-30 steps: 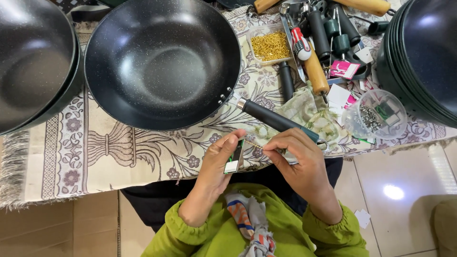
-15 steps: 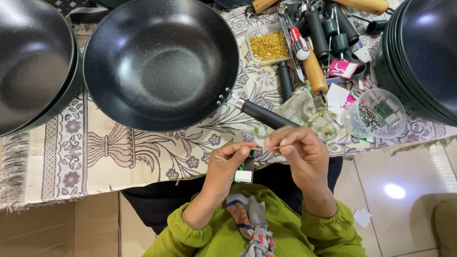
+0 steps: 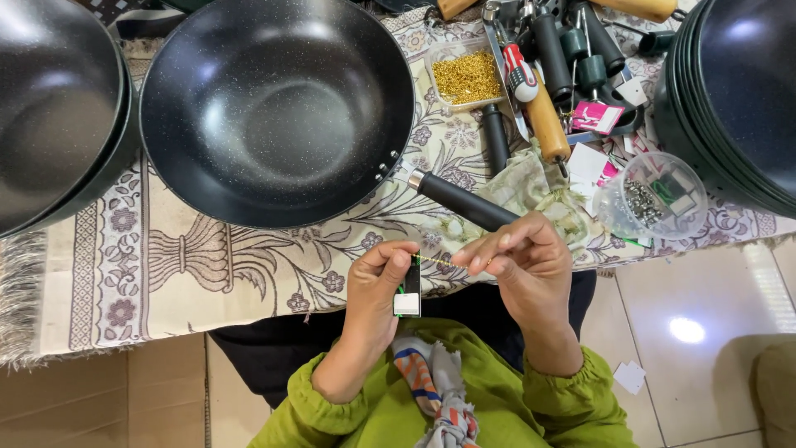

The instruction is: Attaching a handle to a wok by aligning the parts and inserting a small metal fastener.

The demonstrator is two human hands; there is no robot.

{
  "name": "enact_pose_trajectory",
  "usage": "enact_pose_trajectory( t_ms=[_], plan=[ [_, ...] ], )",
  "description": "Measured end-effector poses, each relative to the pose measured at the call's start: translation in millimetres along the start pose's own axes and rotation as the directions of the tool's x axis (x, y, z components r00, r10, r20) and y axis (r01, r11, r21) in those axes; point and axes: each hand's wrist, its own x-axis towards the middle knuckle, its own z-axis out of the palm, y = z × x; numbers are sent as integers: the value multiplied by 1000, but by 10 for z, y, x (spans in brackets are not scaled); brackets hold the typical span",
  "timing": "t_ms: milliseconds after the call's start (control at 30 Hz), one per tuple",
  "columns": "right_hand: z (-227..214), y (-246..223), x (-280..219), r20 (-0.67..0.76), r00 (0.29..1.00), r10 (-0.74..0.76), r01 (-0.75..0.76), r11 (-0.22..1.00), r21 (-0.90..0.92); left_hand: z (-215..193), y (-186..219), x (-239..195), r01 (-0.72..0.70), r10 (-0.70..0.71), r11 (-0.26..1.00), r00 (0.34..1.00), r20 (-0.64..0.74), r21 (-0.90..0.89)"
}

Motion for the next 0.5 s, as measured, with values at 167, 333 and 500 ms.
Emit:
enact_pose_trajectory(
  t_ms=[167, 333, 500],
  plan=[
    [-8, 44, 12, 37, 999, -7, 3, 996, 92, 5, 68, -46, -87, 84, 993, 996, 42, 82],
    [-32, 6, 53, 75, 997, -10, 5, 998, 67, 34, 410, -39, -378, 263, 839, 912, 315, 392],
    [10, -96, 94, 125, 991, 45, -38, 997, -63, 120, 615, -63, -574, 312, 680, 790, 528, 457]
  ],
)
